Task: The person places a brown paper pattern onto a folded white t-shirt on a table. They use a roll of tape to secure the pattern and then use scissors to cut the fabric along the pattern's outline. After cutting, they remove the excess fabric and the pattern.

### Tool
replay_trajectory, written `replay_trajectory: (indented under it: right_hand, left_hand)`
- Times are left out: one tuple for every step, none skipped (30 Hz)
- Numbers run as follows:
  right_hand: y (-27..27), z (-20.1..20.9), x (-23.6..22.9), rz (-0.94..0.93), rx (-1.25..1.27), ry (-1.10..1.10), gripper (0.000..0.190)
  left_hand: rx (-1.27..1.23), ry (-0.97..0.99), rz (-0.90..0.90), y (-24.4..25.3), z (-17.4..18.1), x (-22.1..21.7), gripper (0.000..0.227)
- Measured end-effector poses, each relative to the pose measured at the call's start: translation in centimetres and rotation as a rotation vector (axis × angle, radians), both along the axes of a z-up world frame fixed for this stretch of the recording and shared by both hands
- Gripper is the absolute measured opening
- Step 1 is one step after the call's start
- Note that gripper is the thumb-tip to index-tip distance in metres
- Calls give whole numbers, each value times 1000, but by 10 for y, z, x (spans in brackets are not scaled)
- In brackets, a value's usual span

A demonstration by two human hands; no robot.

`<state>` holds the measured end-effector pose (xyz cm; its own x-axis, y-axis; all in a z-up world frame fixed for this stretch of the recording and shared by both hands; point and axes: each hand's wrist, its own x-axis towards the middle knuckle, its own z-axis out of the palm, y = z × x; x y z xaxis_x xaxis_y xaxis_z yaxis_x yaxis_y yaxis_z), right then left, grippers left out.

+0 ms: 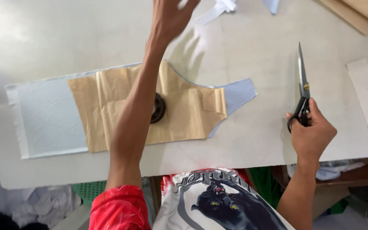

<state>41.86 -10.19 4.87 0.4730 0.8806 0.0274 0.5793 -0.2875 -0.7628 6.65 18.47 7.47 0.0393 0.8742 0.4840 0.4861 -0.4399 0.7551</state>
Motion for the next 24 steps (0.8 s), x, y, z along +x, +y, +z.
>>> replay_trajectory:
  right_hand:
    - [6, -13, 3, 35, 56, -72, 63]
    - [11, -18, 4, 61, 60, -72, 63]
    - [15, -23, 5, 72, 62, -118, 63]
    - [22, -27, 3, 90, 66, -162, 63]
    - [24, -36, 9, 123, 71, -161, 63]
    - [29, -46, 14, 164, 115, -272, 61]
    - [35, -56, 19, 206, 163, -381, 58]
    - [40, -44, 8, 233, 164, -377, 58]
    - [46, -32, -4, 191, 88, -302, 58]
    - [49, -20, -11, 135, 12, -233, 58]
    - [51, -34, 1, 146, 12, -237, 58]
    - [54, -45, 12, 211, 99, -361, 58]
    - [56, -55, 24, 281, 186, -481, 58]
    - [58, -53, 22, 278, 189, -486, 58]
    - [61, -51, 20, 265, 117, -495, 55]
    - [59, -47, 23, 232, 45, -511, 52]
    - [73, -57, 24, 209, 49, -523, 52]
    - [69, -63, 34, 293, 145, -617, 48]
    - [66, -70, 46, 385, 235, -708, 47]
    - [59, -72, 35, 348, 224, -723, 47]
    - [54, -73, 25, 292, 282, -746, 37]
    - [49, -72, 18, 236, 338, -776, 30]
    - [45, -63, 0, 199, 323, -799, 30]
    - [44, -59, -22, 180, 283, -597, 33]
  left_hand:
    - [-21, -18, 0, -25, 18, -14, 22]
    - [-18, -19, 26, -63, 28, -37, 22]
    - [-19, -61, 46, -103, 38, -58, 15]
    - [-19, -102, 73, -145, 48, -81, 14]
    - [-15, -102, 106, -178, 36, -108, 14]
    - [-65, -99, 290, -211, 23, -132, 15]
    - [-116, -99, 473, -245, 9, -155, 17]
    - [-119, -98, 500, -274, -6, -180, 17]
    - [-117, -54, 677, -304, -22, -203, 20]
    - [-113, -14, 837, -330, -41, -222, 24]
    - [-116, -18, 847, -351, -43, -233, 24]
    - [-138, -105, 999, -367, -44, -244, 19]
    - [-161, -193, 1149, -384, -44, -255, 14]
    - [-160, -199, 1146, -396, -55, -273, 14]
    - [-137, -215, 1196, -408, -67, -289, 14]
    - [-115, -240, 1225, -412, -82, -305, 14]
    - [-114, -255, 1202, -412, -81, -318, 14]
    - [-69, -215, 1191, -416, -80, -328, 15]
    - [-23, -178, 1178, -418, -81, -337, 16]
    - [-29, -189, 1140, -424, -88, -355, 16]
    - [-33, -126, 1174, -428, -96, -374, 21]
    - [-39, -66, 1204, -428, -104, -390, 27]
    - [-47, -81, 1162, -423, -110, -402, 27]
    - [-13, -80, 1186, -424, -114, -417, 27]
